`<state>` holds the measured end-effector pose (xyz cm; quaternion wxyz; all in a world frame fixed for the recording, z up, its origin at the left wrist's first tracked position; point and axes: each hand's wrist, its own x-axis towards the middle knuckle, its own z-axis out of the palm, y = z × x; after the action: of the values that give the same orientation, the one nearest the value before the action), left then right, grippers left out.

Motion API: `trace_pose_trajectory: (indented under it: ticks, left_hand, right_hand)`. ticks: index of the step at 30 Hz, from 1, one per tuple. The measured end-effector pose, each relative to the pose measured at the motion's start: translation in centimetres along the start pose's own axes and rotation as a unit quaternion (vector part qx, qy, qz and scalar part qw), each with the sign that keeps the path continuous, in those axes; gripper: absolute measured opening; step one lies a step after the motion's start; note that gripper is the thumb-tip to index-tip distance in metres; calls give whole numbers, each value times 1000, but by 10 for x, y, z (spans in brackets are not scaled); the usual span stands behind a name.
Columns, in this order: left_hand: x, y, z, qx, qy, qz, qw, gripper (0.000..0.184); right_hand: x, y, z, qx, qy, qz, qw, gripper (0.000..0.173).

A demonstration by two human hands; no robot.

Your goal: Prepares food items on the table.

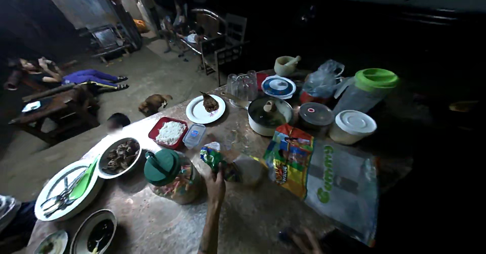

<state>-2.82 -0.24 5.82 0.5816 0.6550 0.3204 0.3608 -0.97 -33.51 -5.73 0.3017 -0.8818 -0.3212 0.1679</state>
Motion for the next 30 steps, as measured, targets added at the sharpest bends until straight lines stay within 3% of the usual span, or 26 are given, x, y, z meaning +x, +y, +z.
trace_pose_trajectory:
  ticks: [3, 5, 7, 10, 13, 16, 17, 18, 20, 22, 25, 27, 28, 30]
  left_hand:
    - [-12, 19, -22, 54, -20, 9, 998, 22]
    - [-22, 26, -40, 102, -40, 35, 993, 22]
    - [-35, 28, -66, 153, -75, 73, 983, 24]
    - [-55, 36, -106, 190, -131, 80, 970, 26]
    - [-67, 47, -139, 224, -181, 78, 954, 29]
    - [-73, 57, -161, 277, -231, 129, 924, 26]
    - [-76, 61, -166, 286, -254, 144, 912, 24]
    - [-78, 64, -171, 290, -281, 156, 901, 24]
    - [-81, 67, -176, 282, -338, 169, 882, 23]
    - [-83, 71, -174, 270, -408, 175, 855, 21]
    - [-85, 77, -167, 247, -511, 184, 803, 15]
    - [-88, 73, -164, 212, -561, 174, 781, 15]
    - [-92, 69, -164, 185, -577, 141, 783, 18]
    - [-110, 54, -169, 108, -534, 21, 838, 29]
  right_hand:
    - [44, -3, 19, -100, -114, -22, 988, 50]
    - [63, 2, 24, -95, -85, -52, 990, 38]
    - [83, 18, 32, -66, 0, -142, 988, 28]
    - [120, 38, 41, -35, 4, -185, 982, 29]
    - [153, 37, 58, -100, 65, -218, 969, 27]
    - [153, -40, 37, -15, 6, -85, 996, 43]
    - [146, -72, 26, 52, 3, -89, 995, 48]
    - [138, -98, 17, 130, 2, -139, 982, 57]
    - [121, -140, 10, 257, -36, -297, 919, 92]
    - [108, -173, 6, 259, -53, -413, 871, 102]
    - [105, -194, -8, 234, -99, -436, 863, 88]
    - [109, -192, -18, 259, -179, -421, 851, 56]
    - [108, -191, -23, 261, -220, -404, 848, 40]
    - [95, -191, -32, 243, -242, -345, 874, 32]
